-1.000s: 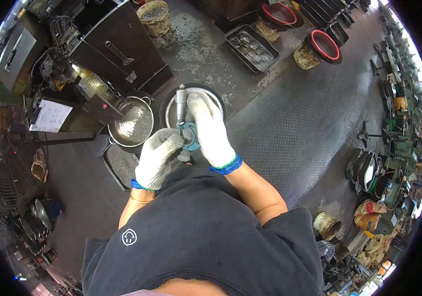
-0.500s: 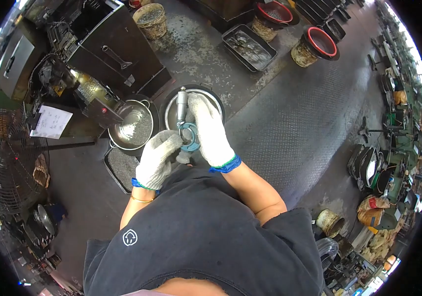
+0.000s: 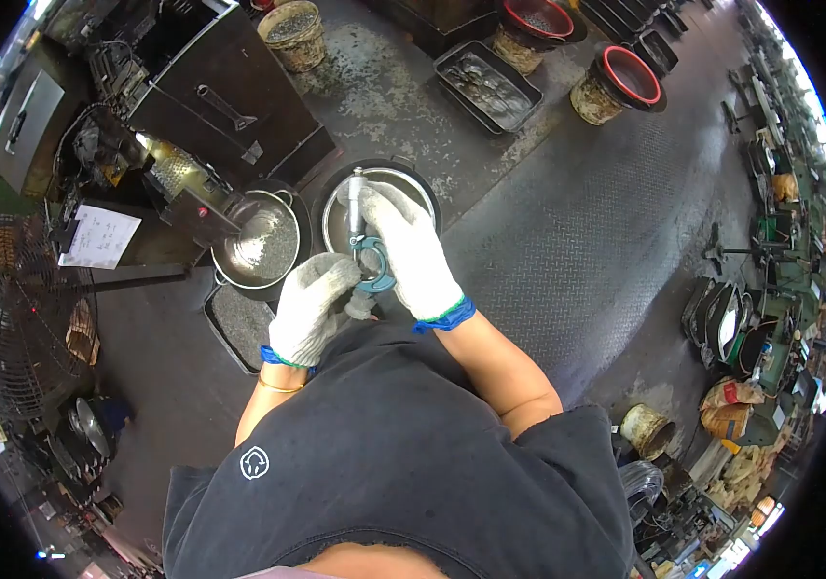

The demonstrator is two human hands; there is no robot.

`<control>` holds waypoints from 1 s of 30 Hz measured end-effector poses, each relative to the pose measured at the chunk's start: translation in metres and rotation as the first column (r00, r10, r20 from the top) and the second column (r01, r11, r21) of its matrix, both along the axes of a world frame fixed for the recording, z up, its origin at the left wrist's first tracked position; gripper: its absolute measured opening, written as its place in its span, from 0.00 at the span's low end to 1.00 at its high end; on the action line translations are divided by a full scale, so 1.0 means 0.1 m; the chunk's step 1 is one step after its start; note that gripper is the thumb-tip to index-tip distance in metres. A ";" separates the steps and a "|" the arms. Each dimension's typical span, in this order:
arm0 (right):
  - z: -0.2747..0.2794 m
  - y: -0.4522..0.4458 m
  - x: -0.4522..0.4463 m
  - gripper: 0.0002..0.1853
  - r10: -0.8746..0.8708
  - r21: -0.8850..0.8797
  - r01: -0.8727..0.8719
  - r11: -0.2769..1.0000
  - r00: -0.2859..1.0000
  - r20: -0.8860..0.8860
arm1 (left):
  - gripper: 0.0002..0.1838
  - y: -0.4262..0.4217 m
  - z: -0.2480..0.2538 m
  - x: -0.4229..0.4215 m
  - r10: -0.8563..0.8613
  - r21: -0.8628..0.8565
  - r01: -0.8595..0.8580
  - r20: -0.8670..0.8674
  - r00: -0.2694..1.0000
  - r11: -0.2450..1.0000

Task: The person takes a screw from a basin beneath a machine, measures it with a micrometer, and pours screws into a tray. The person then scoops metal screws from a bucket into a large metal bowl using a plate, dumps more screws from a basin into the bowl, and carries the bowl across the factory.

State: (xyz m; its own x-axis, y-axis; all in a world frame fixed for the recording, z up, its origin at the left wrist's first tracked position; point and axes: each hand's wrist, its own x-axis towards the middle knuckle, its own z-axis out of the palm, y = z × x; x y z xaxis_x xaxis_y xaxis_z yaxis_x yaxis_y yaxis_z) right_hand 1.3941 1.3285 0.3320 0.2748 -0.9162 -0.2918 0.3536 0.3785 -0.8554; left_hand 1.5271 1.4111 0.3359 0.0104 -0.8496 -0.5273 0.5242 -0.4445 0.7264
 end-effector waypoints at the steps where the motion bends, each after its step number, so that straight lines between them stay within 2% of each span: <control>1: 0.00 0.00 -0.01 0.13 0.001 0.001 -0.001 1.000 1.000 0.000 | 0.14 0.00 0.01 0.00 0.001 -0.005 -0.001 0.015 1.000 1.000; 3: 0.02 -0.01 -0.03 0.11 0.066 0.022 -0.067 0.998 0.997 0.044 | 0.14 0.00 0.01 -0.01 -0.001 -0.003 0.001 0.025 1.000 1.000; 11: 0.04 -0.01 -0.06 0.11 0.058 0.047 -0.061 0.997 0.997 0.059 | 0.16 0.01 -0.03 -0.03 -0.003 -0.025 0.004 0.038 0.999 1.000; 13: 0.02 -0.01 -0.08 0.11 0.065 0.062 -0.069 0.996 0.996 0.063 | 0.14 -0.01 0.01 -0.05 -0.067 -0.013 0.068 0.061 0.996 0.998; 16: 0.04 -0.05 -0.20 0.18 0.146 -0.026 -0.150 0.988 0.983 -0.111 | 0.15 0.01 -0.11 -0.05 -0.061 -0.014 0.062 0.079 0.995 0.998; 17: 0.02 -0.06 -0.25 0.18 0.133 -0.039 -0.140 0.989 0.980 -0.146 | 0.15 0.00 -0.18 -0.04 -0.053 0.000 0.053 0.078 0.996 0.999; 19: -0.21 -0.12 -0.34 0.20 0.047 -0.025 -0.050 0.998 0.993 -0.109 | 0.14 -0.03 -0.42 -0.03 0.063 0.027 -0.063 0.007 0.998 0.998; 20: -0.30 -0.18 -0.35 0.20 -0.074 0.154 0.071 0.985 0.997 0.015 | 0.18 -0.04 -0.59 0.01 0.052 0.037 -0.053 0.031 0.998 0.998; 21: -0.34 -0.21 -0.45 0.19 -0.094 0.140 0.092 0.986 0.995 0.011 | 0.18 -0.05 -0.79 0.02 0.051 0.046 -0.052 0.029 0.998 0.998; 23: -0.45 -0.26 -0.65 0.20 -0.097 0.168 0.085 0.982 0.993 0.062 | 0.28 -0.04 -1.21 0.04 0.186 0.140 -0.184 0.001 0.983 0.973; 24: -0.37 -0.25 -0.67 0.20 -0.169 0.236 0.146 0.961 0.982 0.081 | 0.42 -0.05 -1.35 0.08 0.077 0.216 -0.109 0.149 0.986 0.970; 25: -0.34 -0.26 -0.69 0.20 -0.170 0.243 0.147 0.959 0.982 0.079 | 0.42 -0.03 -1.46 0.10 0.076 0.223 -0.108 0.149 0.986 0.969; 27: -0.34 -0.28 -0.77 0.19 -0.265 0.354 0.239 0.904 0.964 0.027 | 0.45 0.01 -1.53 0.11 0.152 0.347 -0.234 0.249 0.957 0.908; 28: -0.54 -0.28 -0.91 0.19 -0.263 0.378 0.221 0.899 0.963 0.061 | 0.46 0.13 -1.92 0.22 0.182 0.344 -0.259 0.242 0.953 0.903; 29: -0.66 -0.28 -0.99 0.19 -0.254 0.385 0.212 0.898 0.965 0.061 | 0.46 0.19 -1.99 0.24 0.181 0.347 -0.285 0.304 0.935 0.893; 30: -0.74 -0.29 -1.03 0.19 -0.214 0.323 0.202 0.925 0.977 0.000 | 0.42 0.21 -1.91 0.19 0.222 0.387 -0.325 0.288 0.932 0.863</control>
State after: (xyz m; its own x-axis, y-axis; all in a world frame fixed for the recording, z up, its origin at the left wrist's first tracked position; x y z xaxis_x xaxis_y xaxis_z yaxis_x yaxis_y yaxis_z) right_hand 1.2910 1.2995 0.2577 0.1032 -0.8138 -0.5719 0.4813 0.5441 -0.6873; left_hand 1.5463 1.4318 0.1451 0.3717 -0.4916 -0.7875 0.5144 -0.5971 0.6155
